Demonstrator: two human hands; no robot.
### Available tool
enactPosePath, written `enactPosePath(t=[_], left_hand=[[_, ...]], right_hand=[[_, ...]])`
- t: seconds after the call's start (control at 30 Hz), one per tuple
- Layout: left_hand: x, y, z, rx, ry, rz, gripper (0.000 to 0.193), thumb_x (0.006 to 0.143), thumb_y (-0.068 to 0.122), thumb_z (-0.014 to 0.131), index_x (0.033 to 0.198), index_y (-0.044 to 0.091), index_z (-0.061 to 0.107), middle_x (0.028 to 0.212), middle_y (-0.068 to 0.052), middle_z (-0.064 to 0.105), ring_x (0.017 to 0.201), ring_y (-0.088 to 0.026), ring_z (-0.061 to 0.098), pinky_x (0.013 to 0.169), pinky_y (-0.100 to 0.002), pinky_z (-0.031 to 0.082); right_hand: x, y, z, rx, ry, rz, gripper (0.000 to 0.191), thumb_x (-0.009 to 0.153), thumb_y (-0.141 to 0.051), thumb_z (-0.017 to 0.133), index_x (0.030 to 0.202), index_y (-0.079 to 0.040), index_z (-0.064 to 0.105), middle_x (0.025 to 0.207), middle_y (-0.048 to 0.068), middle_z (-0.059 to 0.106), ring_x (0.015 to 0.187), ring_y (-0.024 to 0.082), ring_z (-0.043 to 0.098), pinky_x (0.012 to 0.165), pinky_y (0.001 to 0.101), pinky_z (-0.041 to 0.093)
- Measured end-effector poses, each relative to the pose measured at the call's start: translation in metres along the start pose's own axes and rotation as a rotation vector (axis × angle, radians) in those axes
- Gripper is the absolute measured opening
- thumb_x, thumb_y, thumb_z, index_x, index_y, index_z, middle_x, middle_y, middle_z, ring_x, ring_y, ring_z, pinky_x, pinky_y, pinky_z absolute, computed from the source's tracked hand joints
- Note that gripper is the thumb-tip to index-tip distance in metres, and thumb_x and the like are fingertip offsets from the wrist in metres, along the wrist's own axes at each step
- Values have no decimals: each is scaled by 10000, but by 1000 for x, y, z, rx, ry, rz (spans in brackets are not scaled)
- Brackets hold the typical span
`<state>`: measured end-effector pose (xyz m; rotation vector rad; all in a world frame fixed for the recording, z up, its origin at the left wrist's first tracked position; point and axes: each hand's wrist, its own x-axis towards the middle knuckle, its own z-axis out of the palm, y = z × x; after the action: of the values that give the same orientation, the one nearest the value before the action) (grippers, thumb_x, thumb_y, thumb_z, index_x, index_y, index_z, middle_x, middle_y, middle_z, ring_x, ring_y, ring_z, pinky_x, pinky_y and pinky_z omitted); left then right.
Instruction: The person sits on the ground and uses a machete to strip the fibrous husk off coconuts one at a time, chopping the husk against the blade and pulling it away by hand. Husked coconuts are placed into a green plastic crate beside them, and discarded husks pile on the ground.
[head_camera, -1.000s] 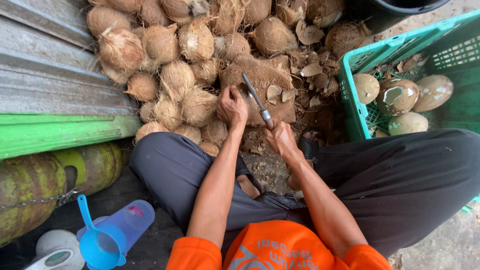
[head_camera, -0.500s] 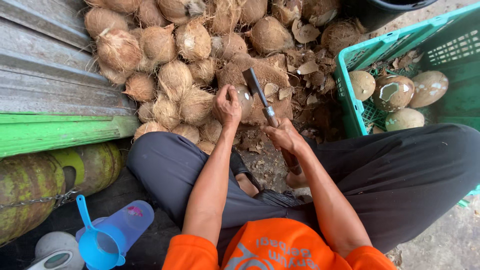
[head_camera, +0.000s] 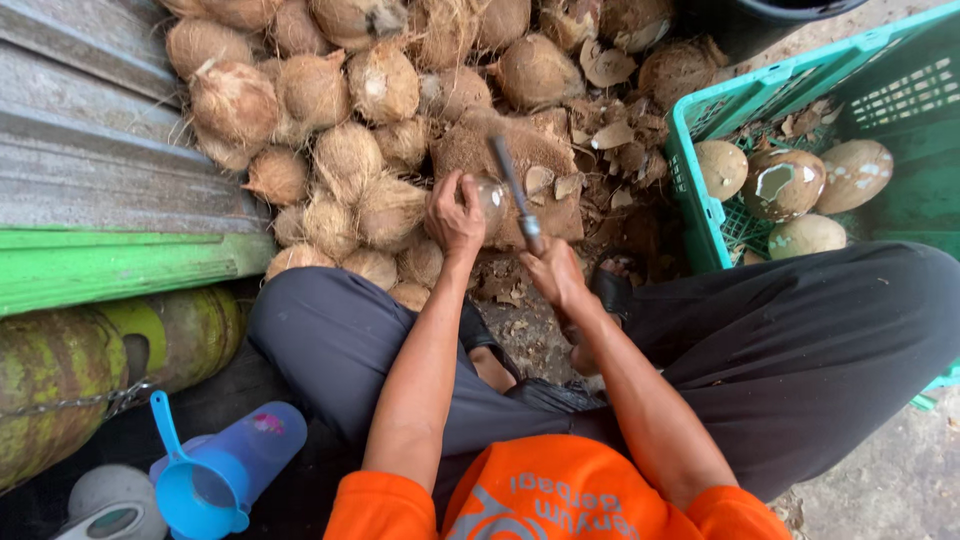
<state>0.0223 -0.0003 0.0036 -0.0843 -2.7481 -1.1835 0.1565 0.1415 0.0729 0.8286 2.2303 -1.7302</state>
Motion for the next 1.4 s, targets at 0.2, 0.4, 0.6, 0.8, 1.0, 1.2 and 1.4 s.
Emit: enactPosePath(t=[0.2, 0.4, 0.6, 0.8, 1.0, 1.2, 1.4], left_hand=[[4, 8, -5, -59, 22, 45, 479, 1064, 544, 549, 1226, 124, 713, 1229, -132, 719, 1099, -345, 688, 949, -506, 531], [12, 18, -27, 40, -81, 169, 780, 689, 644, 797, 1205, 84, 631, 1098, -157, 596, 966, -341, 643, 788, -483, 525], [15, 7, -23, -390, -114, -369, 722, 743, 722, 627, 1203, 167, 670, 1104, -115, 695, 936, -257, 690, 710, -444, 553], [5, -3, 11, -84, -18, -311, 651, 892, 706, 547, 1244, 163, 620, 1118, -101, 672, 918, -232, 652, 708, -412, 521], [3, 4, 16, -47, 86, -441, 665, 879, 716, 498, 1225, 164, 632, 1103, -115, 607, 900, -263, 639, 677, -409, 524], [-7, 12, 13, -55, 96, -450, 636, 903, 683, 479, 1246, 170, 633, 1183, -133, 585, 989, -277, 639, 691, -444, 544], [-3, 12, 7, -107, 130, -338, 656, 945, 701, 471, 1266, 150, 625, 1246, -137, 597, 1058, -308, 652, 817, -496, 542]], right_hand=[[16, 27, 10, -45, -6, -191, 270, 909, -272, 732, 790, -45, 647, 607, 46, 581, 573, 148, 543, 535, 358, 452], [11, 15, 7, 267, -120, 181, 288, 909, -275, 725, 826, -73, 537, 580, -1, 504, 456, 145, 467, 424, 363, 387], [0, -9, -11, 142, -43, 82, 286, 932, -305, 705, 809, -77, 583, 595, 2, 527, 483, 118, 495, 448, 337, 400], [-14, -22, -17, -51, 40, -31, 362, 945, -357, 686, 785, -50, 578, 622, 41, 581, 542, 150, 528, 532, 369, 477], [-21, -19, -2, -88, -45, 6, 399, 953, -376, 685, 767, -32, 604, 608, 56, 569, 578, 151, 522, 587, 394, 478], [-22, -10, 2, 39, 65, -183, 328, 965, -291, 662, 777, -30, 596, 611, 36, 566, 547, 134, 516, 511, 364, 457], [2, 30, 9, -213, -102, 132, 181, 895, -177, 644, 765, -50, 638, 615, 56, 621, 510, 179, 568, 496, 405, 501]])
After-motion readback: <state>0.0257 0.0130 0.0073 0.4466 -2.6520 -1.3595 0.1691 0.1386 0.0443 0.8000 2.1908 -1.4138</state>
